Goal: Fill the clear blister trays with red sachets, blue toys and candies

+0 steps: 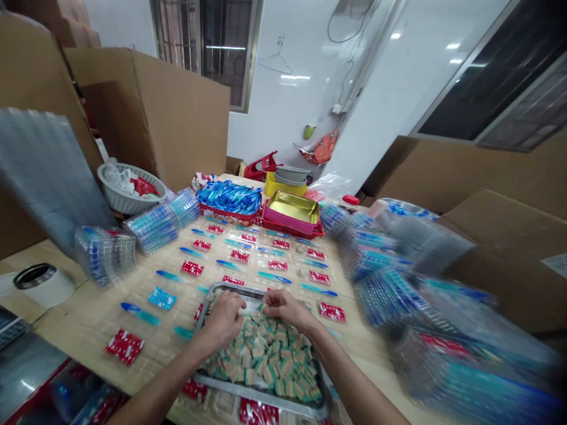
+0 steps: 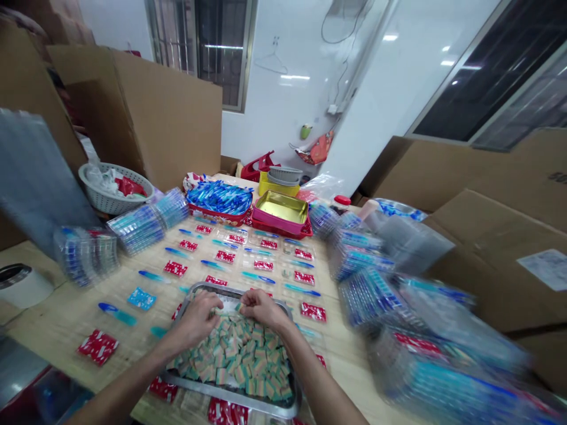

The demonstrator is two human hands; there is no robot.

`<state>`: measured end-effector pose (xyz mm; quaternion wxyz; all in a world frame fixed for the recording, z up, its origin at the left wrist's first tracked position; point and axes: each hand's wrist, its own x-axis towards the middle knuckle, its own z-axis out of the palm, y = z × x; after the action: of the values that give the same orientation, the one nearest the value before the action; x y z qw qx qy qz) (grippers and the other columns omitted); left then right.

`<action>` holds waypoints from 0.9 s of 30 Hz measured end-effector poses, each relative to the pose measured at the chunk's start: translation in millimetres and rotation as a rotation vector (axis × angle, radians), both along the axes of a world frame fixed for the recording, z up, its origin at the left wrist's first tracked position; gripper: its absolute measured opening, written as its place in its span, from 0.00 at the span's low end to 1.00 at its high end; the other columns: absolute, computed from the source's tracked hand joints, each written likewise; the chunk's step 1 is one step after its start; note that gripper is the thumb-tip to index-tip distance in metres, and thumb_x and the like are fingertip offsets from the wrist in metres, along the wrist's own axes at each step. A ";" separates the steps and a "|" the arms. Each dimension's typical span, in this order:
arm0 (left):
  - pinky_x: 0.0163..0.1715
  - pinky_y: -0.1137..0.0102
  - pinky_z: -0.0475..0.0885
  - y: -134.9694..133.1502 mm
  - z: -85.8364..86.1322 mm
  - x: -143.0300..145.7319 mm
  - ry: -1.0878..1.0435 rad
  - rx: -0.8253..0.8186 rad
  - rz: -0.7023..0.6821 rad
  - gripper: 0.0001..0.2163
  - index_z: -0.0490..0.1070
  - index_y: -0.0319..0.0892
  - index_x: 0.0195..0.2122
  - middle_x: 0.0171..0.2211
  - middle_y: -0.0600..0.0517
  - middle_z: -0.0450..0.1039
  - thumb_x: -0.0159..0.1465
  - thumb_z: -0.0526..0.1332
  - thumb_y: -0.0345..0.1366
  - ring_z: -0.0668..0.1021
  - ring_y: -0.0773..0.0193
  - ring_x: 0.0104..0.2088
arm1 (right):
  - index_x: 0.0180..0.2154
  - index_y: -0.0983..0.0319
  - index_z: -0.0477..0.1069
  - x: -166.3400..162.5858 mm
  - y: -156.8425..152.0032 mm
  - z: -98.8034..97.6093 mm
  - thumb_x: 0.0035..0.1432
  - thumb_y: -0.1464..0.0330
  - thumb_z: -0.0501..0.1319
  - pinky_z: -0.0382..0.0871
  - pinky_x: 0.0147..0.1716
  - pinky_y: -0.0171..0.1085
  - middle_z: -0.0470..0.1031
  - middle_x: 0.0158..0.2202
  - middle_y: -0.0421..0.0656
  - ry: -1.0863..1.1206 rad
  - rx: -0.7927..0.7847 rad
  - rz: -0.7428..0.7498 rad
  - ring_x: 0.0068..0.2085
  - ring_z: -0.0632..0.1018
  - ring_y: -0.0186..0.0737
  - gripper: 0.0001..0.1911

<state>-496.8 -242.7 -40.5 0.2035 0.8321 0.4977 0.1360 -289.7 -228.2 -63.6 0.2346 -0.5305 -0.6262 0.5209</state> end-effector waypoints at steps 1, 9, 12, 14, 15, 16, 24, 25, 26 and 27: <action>0.46 0.64 0.64 1.8 1.1 0.9 0.032 0.008 -0.007 0.12 0.74 0.42 0.36 0.38 0.49 0.75 0.53 0.56 0.25 0.71 0.56 0.45 | 0.24 0.62 0.65 -3.5 3.7 0.6 0.40 0.67 0.60 0.53 0.23 0.31 0.61 0.19 0.33 -0.033 -0.007 0.023 0.23 0.61 0.29 0.06; 0.46 0.63 0.63 5.9 3.3 -1.6 0.181 -0.017 -0.047 0.11 0.74 0.42 0.36 0.40 0.47 0.75 0.55 0.56 0.26 0.72 0.54 0.45 | 0.23 0.62 0.70 -23.4 12.7 12.9 0.36 0.77 0.62 0.54 0.26 0.32 0.65 0.22 0.34 -0.267 0.076 0.155 0.26 0.64 0.32 0.07; 0.46 0.64 0.62 6.4 0.1 -3.2 0.176 -0.016 -0.046 0.11 0.74 0.42 0.36 0.40 0.47 0.75 0.55 0.56 0.26 0.72 0.55 0.45 | 0.24 0.62 0.69 -22.3 9.2 15.1 0.38 0.78 0.61 0.53 0.26 0.31 0.63 0.21 0.33 -0.275 0.096 0.187 0.26 0.63 0.31 0.08; 0.46 0.64 0.62 6.7 -2.1 -3.7 0.166 -0.011 -0.046 0.11 0.74 0.42 0.36 0.40 0.48 0.75 0.55 0.55 0.26 0.72 0.56 0.45 | 0.25 0.63 0.69 -21.1 6.8 14.9 0.39 0.78 0.61 0.53 0.25 0.31 0.63 0.22 0.33 -0.262 0.103 0.195 0.26 0.63 0.30 0.08; 0.46 0.64 0.62 6.9 -3.2 -3.7 0.159 -0.008 -0.045 0.11 0.74 0.42 0.36 0.40 0.48 0.75 0.55 0.55 0.26 0.72 0.56 0.45 | 0.25 0.63 0.69 -20.6 5.7 14.4 0.39 0.78 0.62 0.54 0.26 0.30 0.63 0.22 0.33 -0.251 0.106 0.192 0.26 0.63 0.30 0.08; 0.46 0.64 0.62 7.0 -4.2 -3.7 0.149 -0.004 -0.044 0.11 0.74 0.43 0.36 0.39 0.48 0.75 0.55 0.55 0.26 0.72 0.56 0.44 | 0.26 0.63 0.69 -20.2 4.7 13.8 0.38 0.78 0.62 0.54 0.26 0.30 0.64 0.23 0.33 -0.238 0.109 0.187 0.27 0.64 0.30 0.08; 0.45 0.63 0.63 5.0 -6.2 -4.4 0.110 0.003 -0.033 0.11 0.74 0.42 0.35 0.39 0.47 0.75 0.54 0.55 0.26 0.72 0.55 0.44 | 0.27 0.63 0.70 -16.7 1.0 3.3 0.38 0.78 0.61 0.57 0.26 0.29 0.66 0.23 0.33 -0.122 0.104 0.171 0.26 0.65 0.30 0.10; 0.46 0.64 0.63 4.6 -6.3 -4.5 0.106 0.002 -0.028 0.11 0.74 0.42 0.36 0.39 0.47 0.75 0.54 0.55 0.26 0.72 0.55 0.44 | 0.27 0.63 0.70 -16.1 0.7 1.4 0.38 0.78 0.61 0.58 0.26 0.29 0.66 0.23 0.33 -0.113 0.113 0.163 0.26 0.65 0.30 0.09; 0.47 0.64 0.63 4.5 -6.7 -4.3 0.100 0.001 -0.021 0.12 0.74 0.42 0.36 0.40 0.47 0.75 0.54 0.55 0.26 0.72 0.56 0.45 | 0.28 0.63 0.70 -15.6 0.3 -0.6 0.39 0.78 0.60 0.58 0.27 0.29 0.66 0.24 0.33 -0.107 0.125 0.151 0.27 0.66 0.30 0.09; 0.47 0.64 0.63 4.6 -7.2 -3.7 0.095 -0.001 -0.015 0.12 0.74 0.42 0.37 0.40 0.47 0.75 0.54 0.56 0.26 0.72 0.56 0.45 | 0.28 0.63 0.70 -15.3 -0.1 -2.5 0.39 0.77 0.60 0.57 0.27 0.29 0.66 0.24 0.33 -0.104 0.140 0.136 0.27 0.66 0.31 0.09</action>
<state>-500.5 -238.1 -47.7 0.1808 0.8412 0.5008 0.0947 -305.1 -228.3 -66.2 0.2023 -0.4956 -0.7070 0.4623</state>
